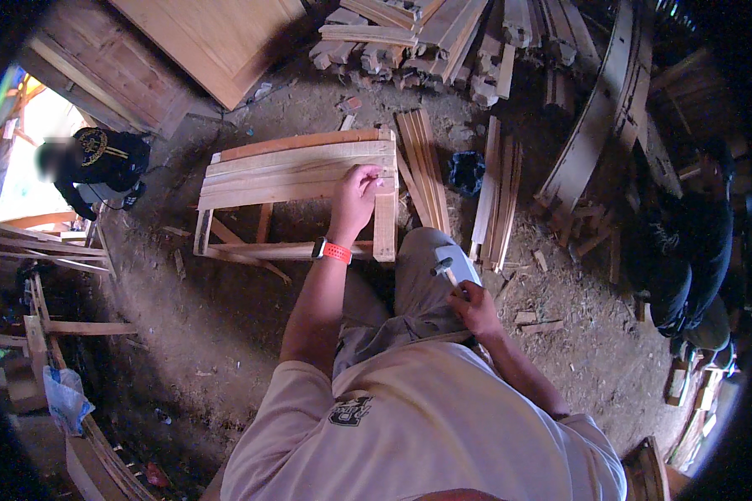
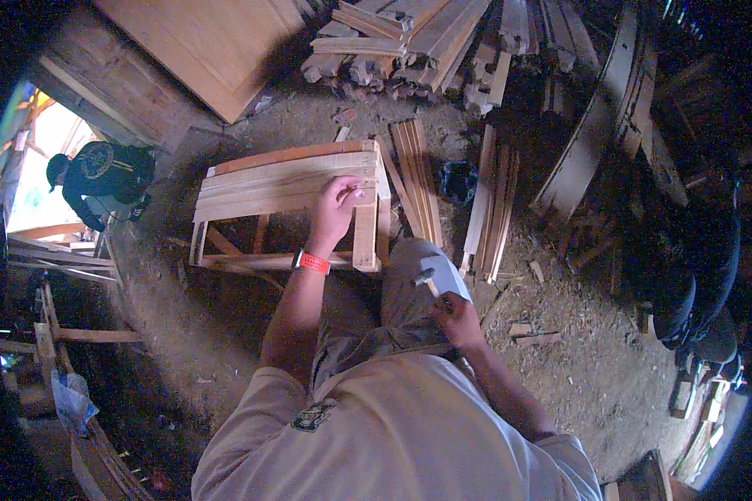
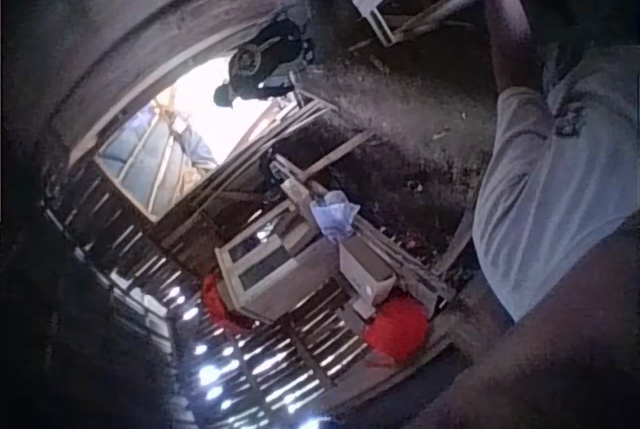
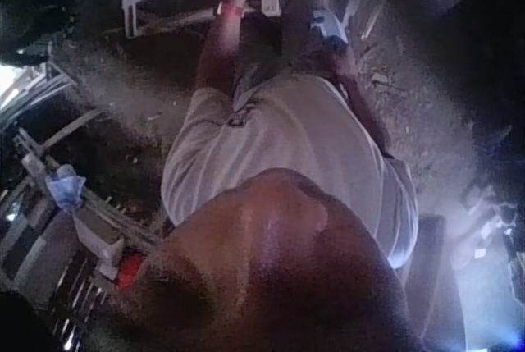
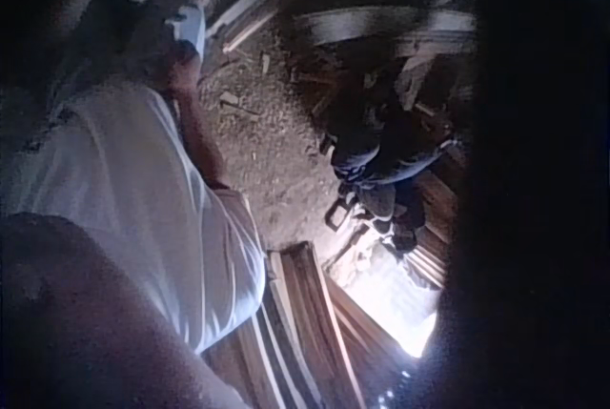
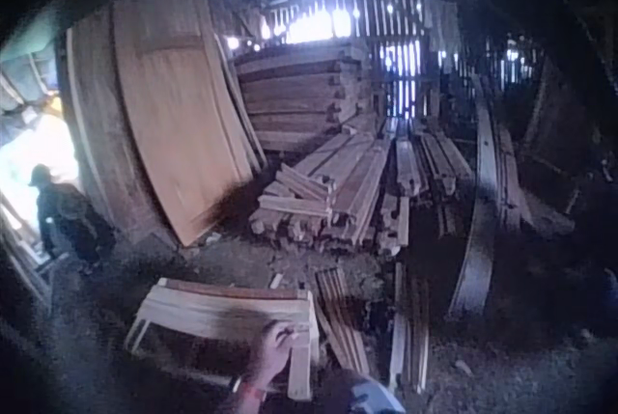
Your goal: The person assembles a small wooden stool by nailing thin slats onto a frame. They use a hammer to drive nails into the wood, repeatedly adjusting the slats and checking alignment while kneeling on the floor.
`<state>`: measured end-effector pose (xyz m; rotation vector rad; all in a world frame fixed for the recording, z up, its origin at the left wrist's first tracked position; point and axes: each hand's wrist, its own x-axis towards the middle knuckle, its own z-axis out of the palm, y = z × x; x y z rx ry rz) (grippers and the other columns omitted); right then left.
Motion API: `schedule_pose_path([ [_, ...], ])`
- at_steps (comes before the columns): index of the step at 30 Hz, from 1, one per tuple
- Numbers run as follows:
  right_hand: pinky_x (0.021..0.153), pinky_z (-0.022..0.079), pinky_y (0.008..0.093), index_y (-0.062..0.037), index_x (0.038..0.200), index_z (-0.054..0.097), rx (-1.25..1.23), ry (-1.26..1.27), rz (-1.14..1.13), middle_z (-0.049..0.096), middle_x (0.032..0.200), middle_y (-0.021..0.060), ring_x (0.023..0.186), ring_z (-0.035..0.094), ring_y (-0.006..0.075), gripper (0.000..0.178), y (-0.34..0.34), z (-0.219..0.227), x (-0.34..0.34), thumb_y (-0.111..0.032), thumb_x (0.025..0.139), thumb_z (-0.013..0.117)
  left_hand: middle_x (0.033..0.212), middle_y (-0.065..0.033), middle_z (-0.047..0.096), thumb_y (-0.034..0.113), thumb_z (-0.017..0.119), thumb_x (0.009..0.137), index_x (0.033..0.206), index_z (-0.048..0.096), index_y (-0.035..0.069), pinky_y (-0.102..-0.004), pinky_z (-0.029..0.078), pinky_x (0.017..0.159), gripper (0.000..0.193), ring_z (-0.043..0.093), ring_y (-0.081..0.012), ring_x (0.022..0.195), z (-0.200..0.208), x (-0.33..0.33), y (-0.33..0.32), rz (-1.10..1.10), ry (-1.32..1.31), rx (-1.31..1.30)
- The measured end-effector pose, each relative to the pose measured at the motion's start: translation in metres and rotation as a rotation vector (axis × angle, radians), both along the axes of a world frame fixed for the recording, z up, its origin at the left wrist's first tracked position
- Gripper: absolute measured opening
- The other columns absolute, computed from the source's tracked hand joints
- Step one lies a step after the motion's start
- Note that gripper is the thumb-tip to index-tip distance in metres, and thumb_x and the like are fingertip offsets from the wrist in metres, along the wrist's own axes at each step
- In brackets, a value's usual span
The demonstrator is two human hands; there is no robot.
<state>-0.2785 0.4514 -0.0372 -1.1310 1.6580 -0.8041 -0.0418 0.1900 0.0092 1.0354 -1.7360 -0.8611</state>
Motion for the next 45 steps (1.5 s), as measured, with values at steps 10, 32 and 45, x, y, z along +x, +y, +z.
schedule_pose_path([
  [10, 0.058, 0.041, 0.0307, 0.0004, 0.108, 0.067, 0.066, -0.049, -0.031, 0.062, 0.073, 0.0040, 0.064, 0.053, 0.0102, 0.028, -0.003, 0.015, 0.005, -0.021, 0.090, 0.071, 0.100, -0.0150, 0.071, -0.005, 0.064, 0.094, 0.110, 0.065, -0.002, -0.0332, 0.058, 0.084, 0.016, 0.073, -0.0244, 0.093, -0.015, -0.002, -0.005, 0.011, 0.106, -0.024],
  [32, 0.081, 0.052, 0.0341, 0.0011, 0.145, 0.044, 0.148, -0.321, -0.012, 0.067, 0.102, 0.0098, 0.090, 0.062, 0.0163, 0.047, 0.057, 0.044, -0.025, -0.008, 0.100, 0.058, 0.098, -0.0127, 0.075, 0.012, 0.072, 0.094, 0.102, 0.069, 0.002, -0.0377, 0.057, 0.081, 0.012, 0.074, -0.0269, 0.089, 0.001, 0.000, 0.005, 0.102, -0.108, -0.025],
  [45, 0.055, 0.040, 0.0230, 0.0011, 0.126, 0.054, -0.100, -0.303, -0.070, 0.064, 0.092, 0.0061, 0.065, 0.049, 0.0054, 0.028, 0.007, 0.114, -0.002, 0.000, 0.098, 0.050, 0.099, -0.0140, 0.076, 0.016, 0.075, 0.093, 0.101, 0.072, 0.001, -0.0377, 0.056, 0.084, 0.018, 0.073, -0.0280, 0.094, -0.014, 0.004, -0.003, 0.093, 0.000, 0.057],
])
